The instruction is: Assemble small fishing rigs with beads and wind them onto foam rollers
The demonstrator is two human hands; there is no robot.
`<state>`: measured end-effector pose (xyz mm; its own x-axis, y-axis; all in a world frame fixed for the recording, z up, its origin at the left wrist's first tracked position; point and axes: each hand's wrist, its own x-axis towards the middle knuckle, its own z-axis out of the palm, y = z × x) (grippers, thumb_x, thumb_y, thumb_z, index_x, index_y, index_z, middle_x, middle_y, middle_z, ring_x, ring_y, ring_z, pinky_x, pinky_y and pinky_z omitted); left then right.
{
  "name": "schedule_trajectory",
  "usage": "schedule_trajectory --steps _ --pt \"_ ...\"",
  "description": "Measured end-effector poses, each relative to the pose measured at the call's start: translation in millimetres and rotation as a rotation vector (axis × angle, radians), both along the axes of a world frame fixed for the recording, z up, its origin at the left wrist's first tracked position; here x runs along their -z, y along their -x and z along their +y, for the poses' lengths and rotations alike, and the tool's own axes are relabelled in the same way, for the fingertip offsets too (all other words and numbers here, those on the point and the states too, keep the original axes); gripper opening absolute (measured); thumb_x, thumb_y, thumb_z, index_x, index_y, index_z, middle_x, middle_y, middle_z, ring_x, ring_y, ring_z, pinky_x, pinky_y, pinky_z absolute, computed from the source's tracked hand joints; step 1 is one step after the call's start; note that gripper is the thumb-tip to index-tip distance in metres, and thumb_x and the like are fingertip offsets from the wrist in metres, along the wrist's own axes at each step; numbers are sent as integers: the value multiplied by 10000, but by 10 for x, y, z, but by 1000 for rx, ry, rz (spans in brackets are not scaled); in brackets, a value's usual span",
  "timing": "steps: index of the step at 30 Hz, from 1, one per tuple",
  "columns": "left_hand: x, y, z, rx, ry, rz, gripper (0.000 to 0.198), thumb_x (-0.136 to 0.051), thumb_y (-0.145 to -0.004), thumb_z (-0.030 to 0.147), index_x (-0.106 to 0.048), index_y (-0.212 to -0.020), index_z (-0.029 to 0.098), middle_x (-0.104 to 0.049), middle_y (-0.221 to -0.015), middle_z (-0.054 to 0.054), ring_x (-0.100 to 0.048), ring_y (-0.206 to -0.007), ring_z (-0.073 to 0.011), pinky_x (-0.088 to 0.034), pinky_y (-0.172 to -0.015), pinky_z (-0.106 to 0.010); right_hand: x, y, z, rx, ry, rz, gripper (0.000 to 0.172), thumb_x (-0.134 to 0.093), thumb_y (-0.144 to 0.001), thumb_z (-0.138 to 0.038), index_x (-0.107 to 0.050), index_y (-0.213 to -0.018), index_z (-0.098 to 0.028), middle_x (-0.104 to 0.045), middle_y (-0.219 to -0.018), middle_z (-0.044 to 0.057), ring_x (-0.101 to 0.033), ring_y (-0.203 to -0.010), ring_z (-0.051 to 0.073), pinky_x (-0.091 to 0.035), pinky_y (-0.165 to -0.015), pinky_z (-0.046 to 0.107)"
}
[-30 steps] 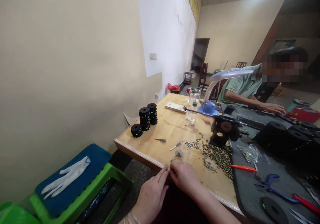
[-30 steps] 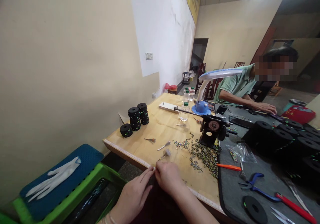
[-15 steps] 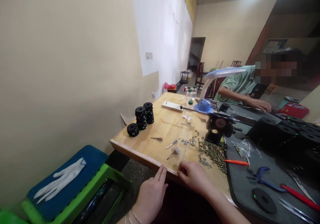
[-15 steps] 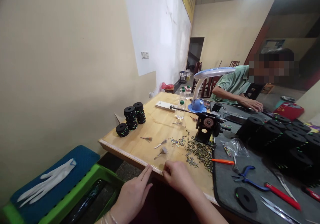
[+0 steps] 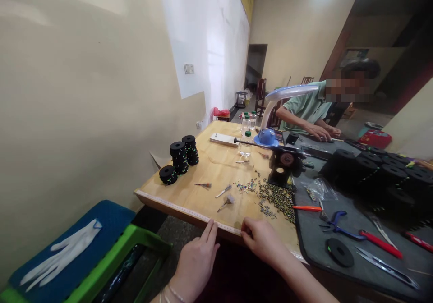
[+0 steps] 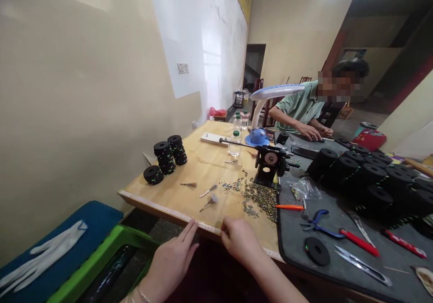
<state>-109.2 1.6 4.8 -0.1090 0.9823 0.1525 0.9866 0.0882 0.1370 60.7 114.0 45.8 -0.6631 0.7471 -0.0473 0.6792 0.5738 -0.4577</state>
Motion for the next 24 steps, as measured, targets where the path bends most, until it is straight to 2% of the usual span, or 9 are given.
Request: schedule_trajectory --steps 8,13,18,21,24 --pt "21 -4 8 6 -15 -15 449 -441 -856 159 -481 -1302 126 -497 -1342 -135 -697 -809 -254 -573 -678 -352 21 -16 -46 41 -96 -105 154 -491 -797 -191 -641 -760 -195 -708 -726 60 -636 -678 199 -311 -551 250" --pt "-1 20 9 14 -44 -23 424 -421 -868 191 -502 -1278 121 -532 -1318 -126 -700 -796 -248 -576 -676 -362 22 -17 -7 10 -129 -149 151 -499 -813 -231 -645 -788 -204 -716 -744 59 -643 -684 205 -320 -552 258" --pt "-42 135 83 60 -167 -37 362 -424 -879 306 -587 -1163 152 -665 -1163 -96 -679 -933 -242 -567 -745 -333 -65 -34 58 -46 -264 -158 132 -512 -820 -202 -638 -782 -188 -708 -774 73 -628 -721 202 -356 -595 261" --pt "-53 218 136 90 -310 -22 386 -414 -873 400 -623 -1089 157 -706 -1079 -93 -688 -908 -250 -567 -740 -337 -95 -105 49 1 -298 -147 78 -552 -807 -216 -628 -811 -200 -690 -852 59 -594 -827 202 -385 -671 258" --pt "-86 294 189 110 -434 -39 436 -395 -865 469 -601 -1103 167 -714 -1055 -83 -701 -845 -253 -565 -703 -331 -63 -297 3 50 -377 -48 63 -580 -795 -207 -612 -849 -203 -667 -871 51 -554 -867 205 -400 -731 269"
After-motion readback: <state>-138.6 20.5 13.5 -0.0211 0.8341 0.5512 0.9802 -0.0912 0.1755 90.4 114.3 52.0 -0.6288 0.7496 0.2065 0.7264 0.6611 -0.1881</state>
